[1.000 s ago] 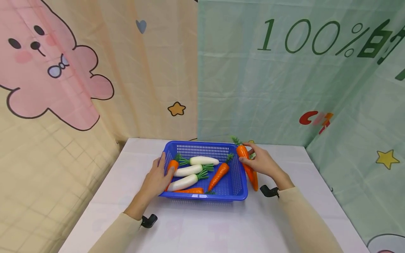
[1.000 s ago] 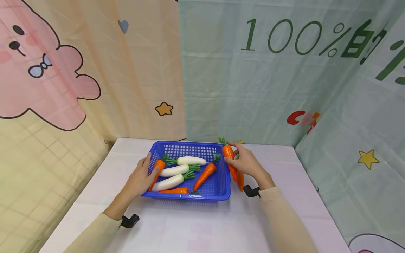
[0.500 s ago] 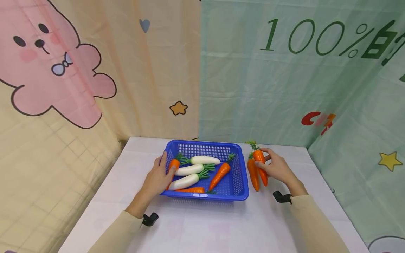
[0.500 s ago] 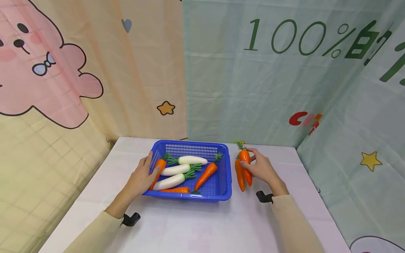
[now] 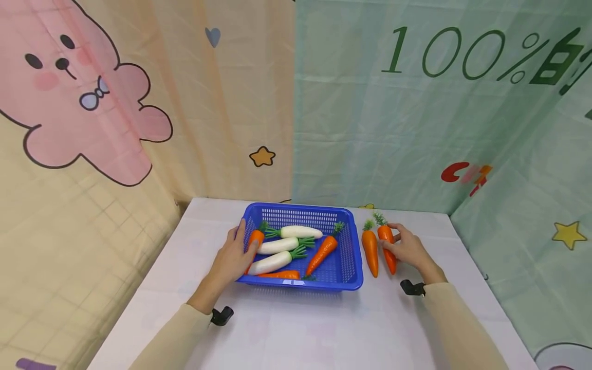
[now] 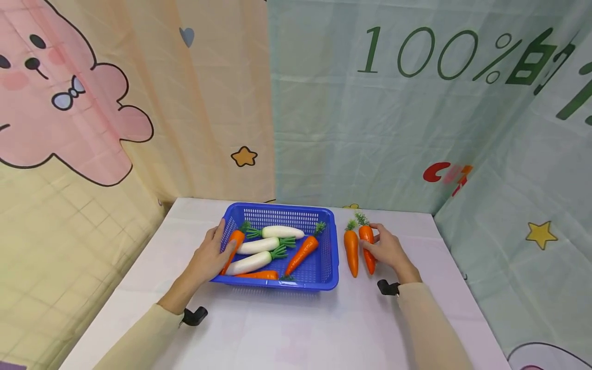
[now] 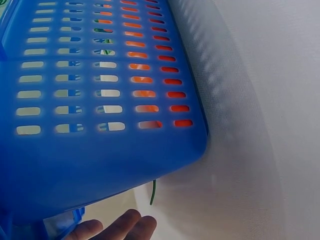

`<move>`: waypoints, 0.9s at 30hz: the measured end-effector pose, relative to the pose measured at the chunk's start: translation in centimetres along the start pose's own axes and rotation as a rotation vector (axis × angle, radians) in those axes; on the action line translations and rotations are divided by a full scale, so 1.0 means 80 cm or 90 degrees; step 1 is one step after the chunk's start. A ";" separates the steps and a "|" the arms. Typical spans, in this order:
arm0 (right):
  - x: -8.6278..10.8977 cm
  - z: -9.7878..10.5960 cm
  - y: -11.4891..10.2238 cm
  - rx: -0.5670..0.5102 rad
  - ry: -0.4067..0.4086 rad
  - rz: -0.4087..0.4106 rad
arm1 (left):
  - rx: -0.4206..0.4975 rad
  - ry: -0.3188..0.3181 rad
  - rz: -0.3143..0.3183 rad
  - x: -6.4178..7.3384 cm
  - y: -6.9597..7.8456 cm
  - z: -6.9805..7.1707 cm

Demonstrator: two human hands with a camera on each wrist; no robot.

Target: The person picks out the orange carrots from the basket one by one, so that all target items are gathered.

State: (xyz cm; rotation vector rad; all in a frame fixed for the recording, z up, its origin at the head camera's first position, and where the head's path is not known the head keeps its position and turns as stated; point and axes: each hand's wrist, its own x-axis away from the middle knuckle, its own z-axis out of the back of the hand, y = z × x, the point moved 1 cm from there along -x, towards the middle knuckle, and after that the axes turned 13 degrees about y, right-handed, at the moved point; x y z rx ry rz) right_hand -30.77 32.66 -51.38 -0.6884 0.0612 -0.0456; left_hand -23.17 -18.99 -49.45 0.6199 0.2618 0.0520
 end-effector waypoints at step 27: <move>0.001 -0.010 0.005 0.058 -0.039 -0.026 | -0.008 0.006 -0.005 0.002 0.002 0.000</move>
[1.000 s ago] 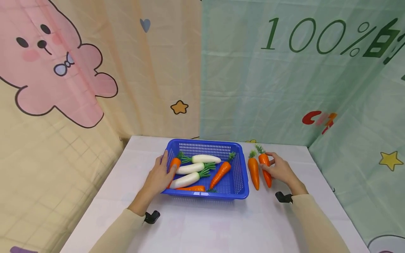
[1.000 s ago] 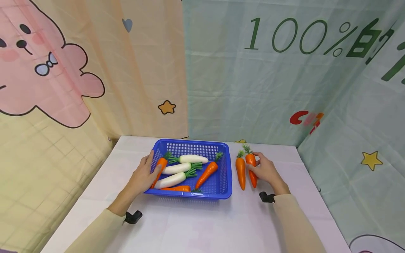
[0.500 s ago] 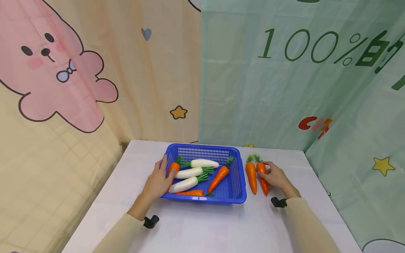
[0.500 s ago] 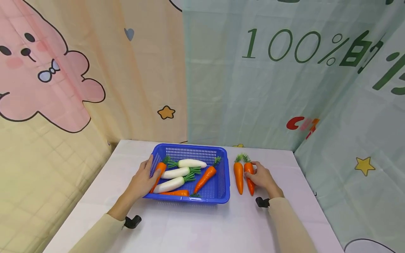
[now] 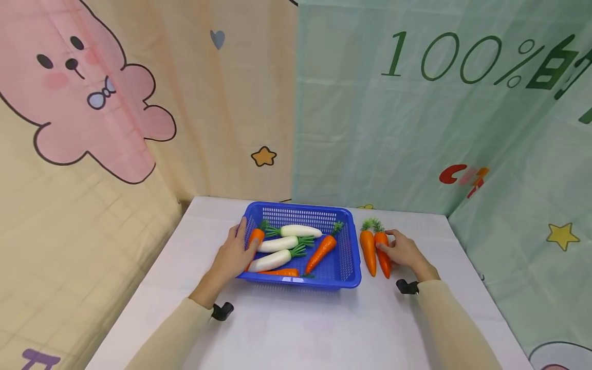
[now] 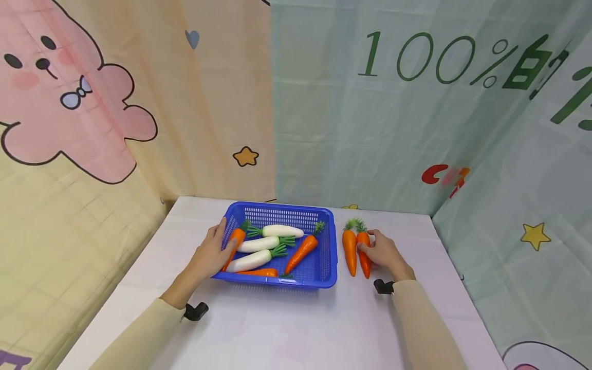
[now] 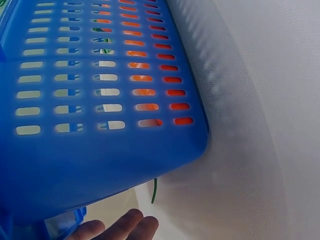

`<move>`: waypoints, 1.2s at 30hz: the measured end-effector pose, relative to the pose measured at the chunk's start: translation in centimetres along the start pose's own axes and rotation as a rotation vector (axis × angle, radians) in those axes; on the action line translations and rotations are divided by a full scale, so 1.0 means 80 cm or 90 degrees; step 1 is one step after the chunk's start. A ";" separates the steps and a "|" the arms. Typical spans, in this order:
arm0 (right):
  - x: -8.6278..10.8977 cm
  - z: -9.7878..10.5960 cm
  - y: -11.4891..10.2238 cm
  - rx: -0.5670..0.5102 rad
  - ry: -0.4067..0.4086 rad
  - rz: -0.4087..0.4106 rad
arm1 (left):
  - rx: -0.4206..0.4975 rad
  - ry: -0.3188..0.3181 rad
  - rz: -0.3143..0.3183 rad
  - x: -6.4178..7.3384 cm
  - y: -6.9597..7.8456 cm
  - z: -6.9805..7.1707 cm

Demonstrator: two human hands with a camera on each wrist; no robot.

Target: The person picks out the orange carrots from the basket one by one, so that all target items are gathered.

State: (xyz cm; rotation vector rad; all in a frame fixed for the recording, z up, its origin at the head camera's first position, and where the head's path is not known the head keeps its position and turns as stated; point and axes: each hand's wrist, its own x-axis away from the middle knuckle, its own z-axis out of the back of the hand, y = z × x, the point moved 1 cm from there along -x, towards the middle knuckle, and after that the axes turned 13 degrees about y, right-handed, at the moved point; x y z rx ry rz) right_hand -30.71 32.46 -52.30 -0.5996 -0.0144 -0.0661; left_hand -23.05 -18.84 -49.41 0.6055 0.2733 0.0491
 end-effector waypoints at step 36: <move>0.024 0.021 -0.132 0.056 0.156 0.179 | 0.014 0.003 -0.005 0.001 -0.001 0.002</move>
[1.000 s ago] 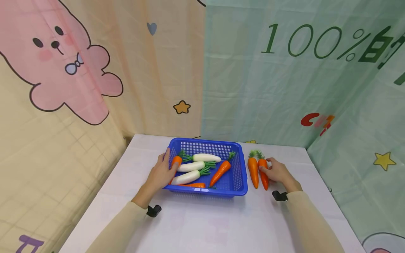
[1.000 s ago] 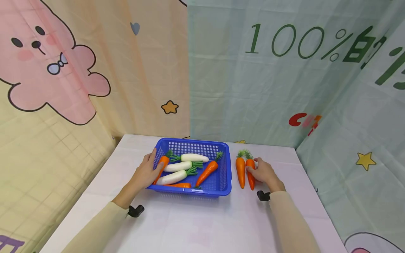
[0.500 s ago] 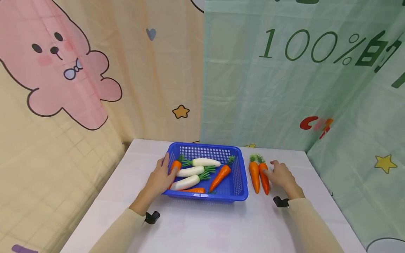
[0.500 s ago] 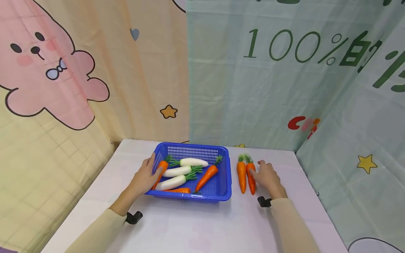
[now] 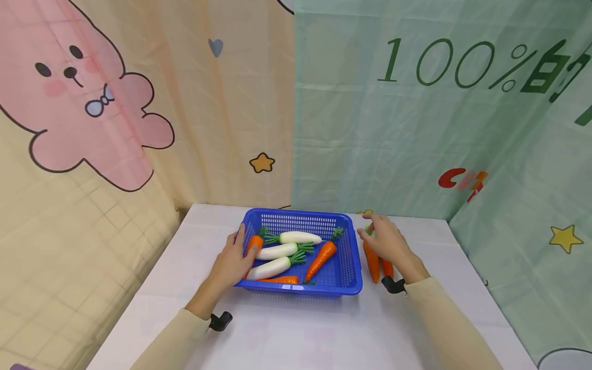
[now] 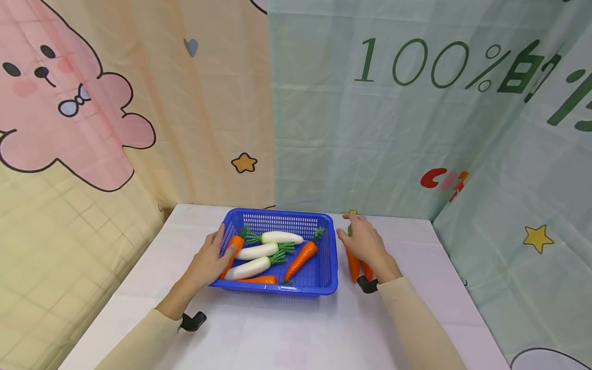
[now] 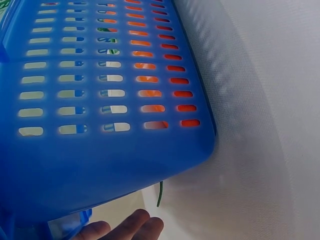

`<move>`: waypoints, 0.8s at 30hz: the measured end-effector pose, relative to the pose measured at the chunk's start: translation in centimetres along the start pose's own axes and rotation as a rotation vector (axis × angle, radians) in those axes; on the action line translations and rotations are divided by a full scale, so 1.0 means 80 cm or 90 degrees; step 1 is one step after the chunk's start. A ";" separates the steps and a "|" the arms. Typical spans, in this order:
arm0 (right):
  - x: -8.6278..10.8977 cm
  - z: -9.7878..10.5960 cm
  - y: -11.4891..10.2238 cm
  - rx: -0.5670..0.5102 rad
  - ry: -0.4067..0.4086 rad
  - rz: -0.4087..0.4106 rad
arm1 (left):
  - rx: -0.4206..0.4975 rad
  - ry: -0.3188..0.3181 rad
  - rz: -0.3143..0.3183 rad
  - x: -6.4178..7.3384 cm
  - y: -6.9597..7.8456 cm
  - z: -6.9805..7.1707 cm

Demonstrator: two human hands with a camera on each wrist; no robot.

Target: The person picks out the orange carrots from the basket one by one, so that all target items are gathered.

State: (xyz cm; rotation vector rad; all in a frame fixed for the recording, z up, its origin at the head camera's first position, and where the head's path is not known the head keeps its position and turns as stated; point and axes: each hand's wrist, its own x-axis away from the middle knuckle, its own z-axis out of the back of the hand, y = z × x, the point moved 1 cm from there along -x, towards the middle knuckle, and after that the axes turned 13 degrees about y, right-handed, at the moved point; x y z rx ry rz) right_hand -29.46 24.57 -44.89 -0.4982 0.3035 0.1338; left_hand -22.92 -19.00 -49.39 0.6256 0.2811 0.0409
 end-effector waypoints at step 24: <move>-0.038 -0.050 -0.100 0.073 -0.309 0.206 | -0.004 0.001 -0.002 0.000 -0.001 -0.001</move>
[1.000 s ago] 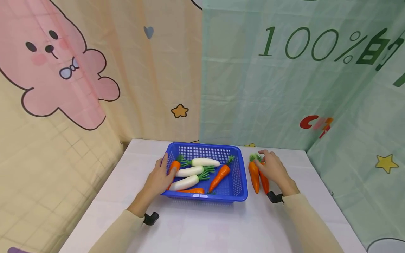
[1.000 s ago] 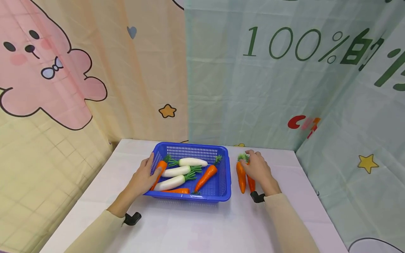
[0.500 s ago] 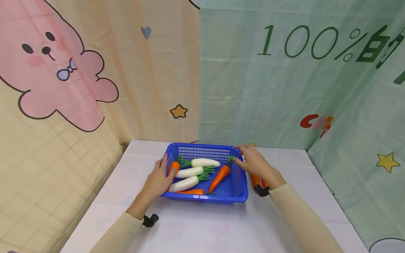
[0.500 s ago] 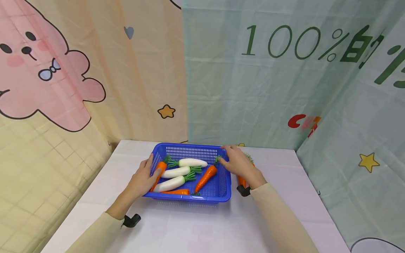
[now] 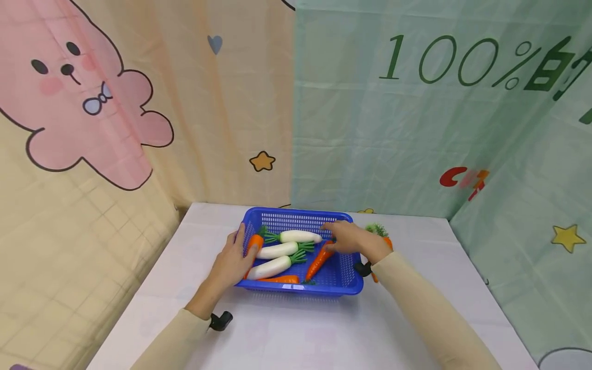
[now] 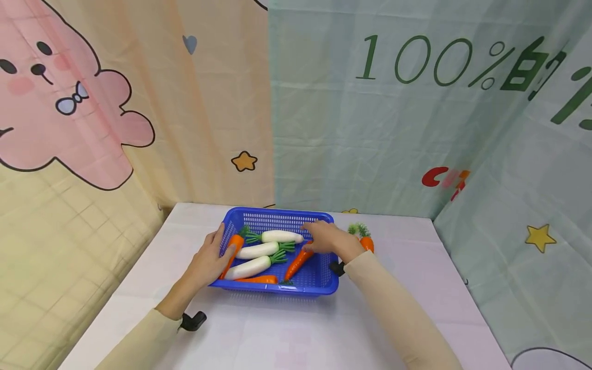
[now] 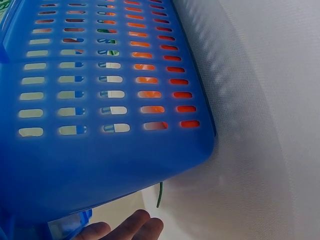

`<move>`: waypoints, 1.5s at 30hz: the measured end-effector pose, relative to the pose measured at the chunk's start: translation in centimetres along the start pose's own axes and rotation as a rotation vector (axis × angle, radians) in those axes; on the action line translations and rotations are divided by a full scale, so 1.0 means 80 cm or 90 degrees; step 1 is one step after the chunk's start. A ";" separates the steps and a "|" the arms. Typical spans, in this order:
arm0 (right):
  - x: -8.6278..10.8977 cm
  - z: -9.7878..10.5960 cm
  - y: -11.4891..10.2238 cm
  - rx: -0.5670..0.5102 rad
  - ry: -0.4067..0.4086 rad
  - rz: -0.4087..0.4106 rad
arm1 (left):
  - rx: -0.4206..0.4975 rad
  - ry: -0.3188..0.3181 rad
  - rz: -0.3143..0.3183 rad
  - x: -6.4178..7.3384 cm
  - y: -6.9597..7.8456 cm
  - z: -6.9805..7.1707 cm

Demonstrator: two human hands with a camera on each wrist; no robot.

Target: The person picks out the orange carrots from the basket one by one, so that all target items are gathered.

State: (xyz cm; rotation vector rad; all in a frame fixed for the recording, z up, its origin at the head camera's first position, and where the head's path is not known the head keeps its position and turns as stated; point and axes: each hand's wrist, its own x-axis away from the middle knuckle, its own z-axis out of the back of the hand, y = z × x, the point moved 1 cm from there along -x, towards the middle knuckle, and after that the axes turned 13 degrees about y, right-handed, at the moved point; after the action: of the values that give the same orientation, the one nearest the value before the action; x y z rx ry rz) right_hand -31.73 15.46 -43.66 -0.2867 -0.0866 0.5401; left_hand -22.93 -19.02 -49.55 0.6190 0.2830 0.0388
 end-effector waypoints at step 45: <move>-0.020 -0.016 0.004 -0.084 0.103 0.024 | 0.000 0.009 0.009 -0.001 0.002 -0.001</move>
State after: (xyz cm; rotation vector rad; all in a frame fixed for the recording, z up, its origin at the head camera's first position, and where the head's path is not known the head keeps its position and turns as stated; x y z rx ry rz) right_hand -33.08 14.55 -44.95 -0.4596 0.0403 0.5470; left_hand -23.05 -18.85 -49.46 0.6203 0.2919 0.0566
